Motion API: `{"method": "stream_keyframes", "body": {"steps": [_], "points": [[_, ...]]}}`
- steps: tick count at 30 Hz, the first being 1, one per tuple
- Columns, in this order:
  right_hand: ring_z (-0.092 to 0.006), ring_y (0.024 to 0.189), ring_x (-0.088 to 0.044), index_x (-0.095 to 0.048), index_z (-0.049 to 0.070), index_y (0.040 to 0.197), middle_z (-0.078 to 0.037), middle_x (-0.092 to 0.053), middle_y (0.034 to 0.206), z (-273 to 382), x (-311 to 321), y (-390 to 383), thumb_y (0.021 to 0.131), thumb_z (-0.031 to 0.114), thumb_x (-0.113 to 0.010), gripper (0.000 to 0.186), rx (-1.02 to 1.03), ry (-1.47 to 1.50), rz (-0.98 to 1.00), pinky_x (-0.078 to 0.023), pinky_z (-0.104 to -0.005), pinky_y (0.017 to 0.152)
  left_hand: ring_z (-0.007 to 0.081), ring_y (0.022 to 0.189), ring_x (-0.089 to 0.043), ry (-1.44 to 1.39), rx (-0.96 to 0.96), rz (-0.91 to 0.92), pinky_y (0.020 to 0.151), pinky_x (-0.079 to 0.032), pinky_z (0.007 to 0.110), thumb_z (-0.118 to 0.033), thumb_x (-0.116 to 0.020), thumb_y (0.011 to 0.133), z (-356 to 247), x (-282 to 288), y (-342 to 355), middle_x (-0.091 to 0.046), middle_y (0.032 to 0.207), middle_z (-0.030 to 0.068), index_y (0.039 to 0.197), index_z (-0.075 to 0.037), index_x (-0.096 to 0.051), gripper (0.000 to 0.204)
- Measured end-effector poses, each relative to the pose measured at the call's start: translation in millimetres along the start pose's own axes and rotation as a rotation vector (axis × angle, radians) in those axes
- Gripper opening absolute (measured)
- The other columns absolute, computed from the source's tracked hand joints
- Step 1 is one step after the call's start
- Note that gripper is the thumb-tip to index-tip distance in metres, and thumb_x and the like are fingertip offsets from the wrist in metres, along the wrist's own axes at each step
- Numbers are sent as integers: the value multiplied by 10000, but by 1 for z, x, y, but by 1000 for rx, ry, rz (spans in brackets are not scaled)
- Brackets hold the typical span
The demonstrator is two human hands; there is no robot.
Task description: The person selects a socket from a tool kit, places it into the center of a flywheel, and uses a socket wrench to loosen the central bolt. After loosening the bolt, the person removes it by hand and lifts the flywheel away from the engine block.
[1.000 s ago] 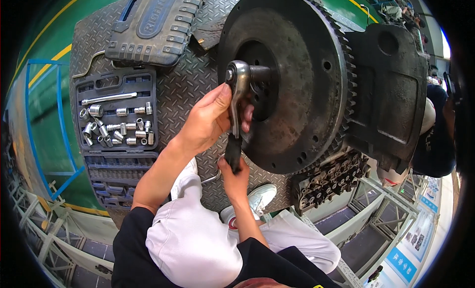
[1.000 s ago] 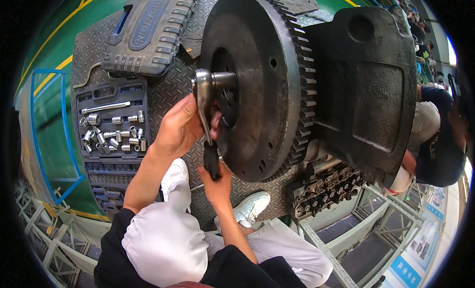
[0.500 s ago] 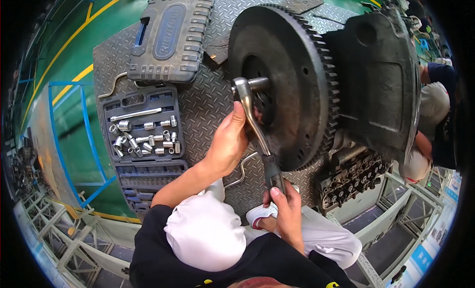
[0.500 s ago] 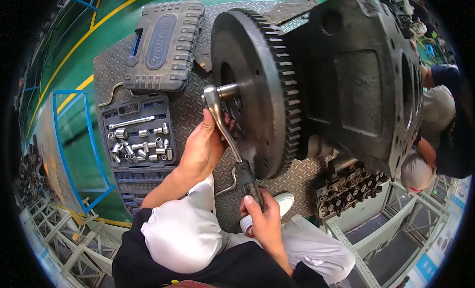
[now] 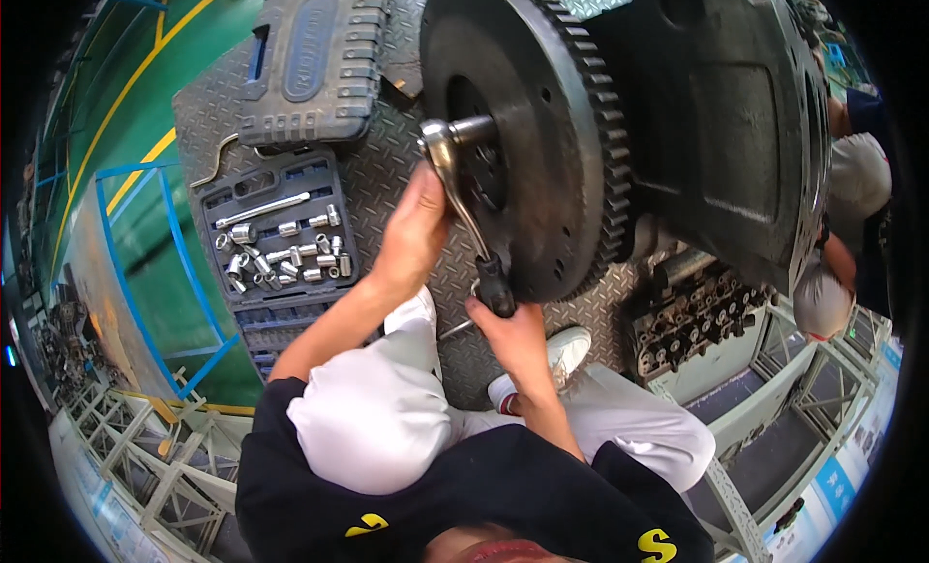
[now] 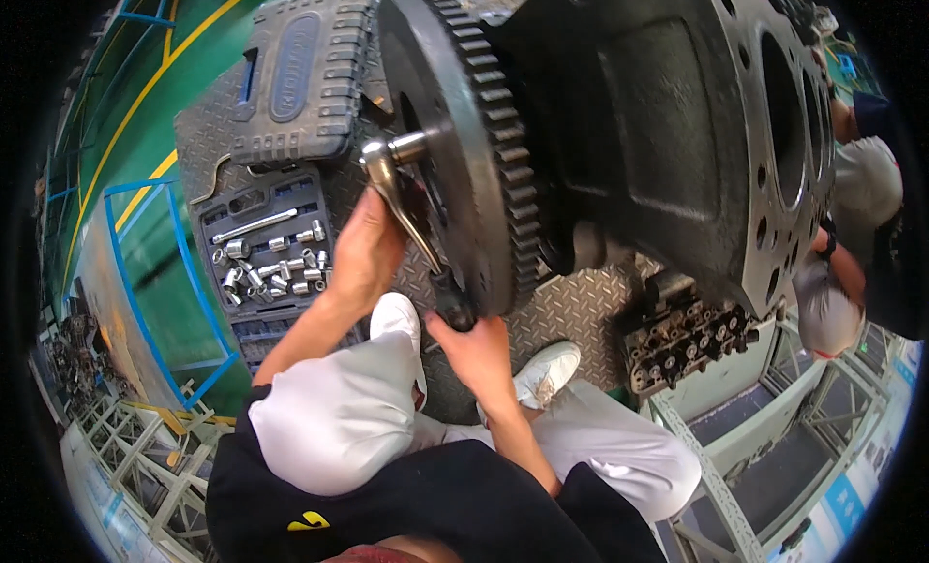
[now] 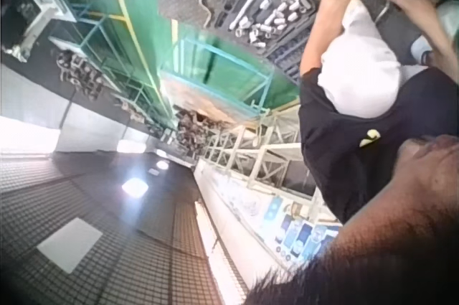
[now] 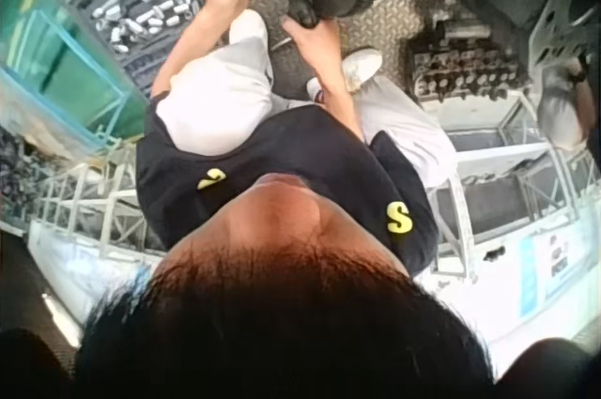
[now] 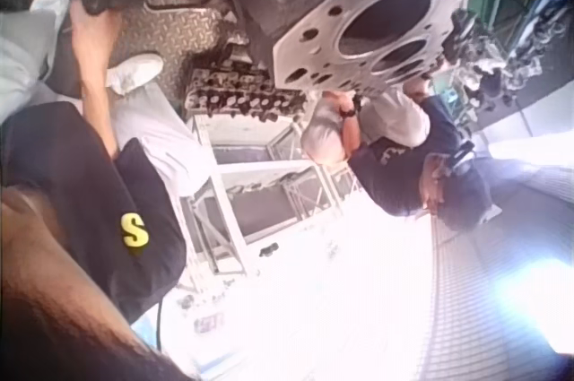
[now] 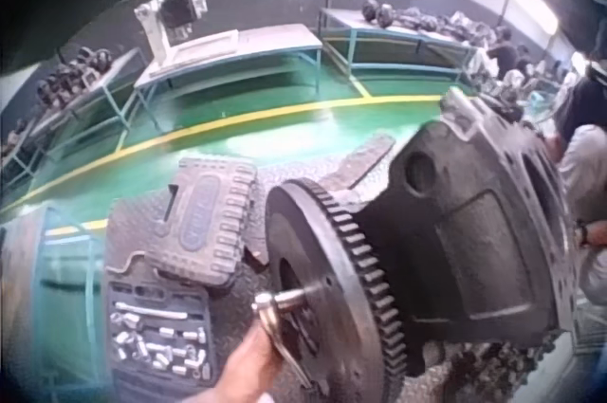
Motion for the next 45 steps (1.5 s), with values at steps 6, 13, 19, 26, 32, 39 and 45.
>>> {"method": "stream_keyframes", "body": {"steps": [6, 13, 19, 26, 32, 39, 45], "points": [[-200, 943, -617, -609, -9, 1196, -102, -671, 1111, -13, -10, -8, 784, 76, -757, 446, 45, 204, 4, -499, -339, 872, 153, 1036, -534, 304, -209, -98, 946, -395, 288, -240, -514, 1001, -70, -10, 47, -587, 1077, 67, 1137, -3, -605, 288], [-332, 1128, -608, -547, 26, 1256, -153, -612, 1271, -69, -30, -7, 967, 484, -357, 573, -480, 1494, -325, -505, -533, 948, 120, 868, -532, 635, 182, -270, 803, -421, 260, -168, -559, 955, -56, -6, 63, -621, 917, 37, 1002, 1, -639, 192], [-272, 1042, -650, -572, 129, 1224, -66, -656, 1165, -61, -39, 3, 1001, 484, -388, 457, -555, 1426, -296, -571, -470, 822, 203, 700, -680, 1111, -94, -390, 657, -511, 329, -202, -629, 905, -81, -23, 60, -705, 780, 155, 950, 46, -681, 258], [-206, 895, -610, -651, 139, 1102, -26, -646, 1073, -71, -36, -1, 963, 401, -493, 337, -647, 1244, -469, -541, -405, 704, 393, 781, -688, 1250, -128, -438, 670, -512, 401, -232, -618, 903, -91, -38, 51, -653, 778, 256, 882, 46, -688, 288], [-264, 921, -626, -665, 79, 1072, -84, -646, 1102, -71, -35, -6, 906, 308, -579, 296, -767, 1268, -540, -550, -462, 689, 427, 766, -664, 1301, -162, -489, 661, -506, 434, -260, -609, 906, -99, -47, 48, -634, 761, 267, 862, 32, -694, 308], [-349, 924, -666, -671, -1, 1066, -206, -676, 1086, -91, -23, -5, 873, 212, -584, 301, -767, 887, -669, -555, -470, 736, 430, 706, -653, 1248, -190, -509, 618, -491, 423, -246, -615, 905, -100, -48, 48, -599, 710, 277, 828, 49, -684, 313], [-371, 890, -678, -687, -26, 1004, -260, -688, 1037, -110, -26, 10, 893, 214, -535, 304, -703, 555, -603, -535, -435, 786, 404, 668, -663, 1249, -271, -501, 604, -489, 408, -235, -628, 899, -99, -51, 47, -616, 689, 259, 832, 55, -692, 304]]}}
Point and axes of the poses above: each hand's wrist, its own y-axis towards the middle knuckle, its own x-axis out of the back of the hand, z = x × y, the point moved 10 cm from there along y, towards the middle knuckle
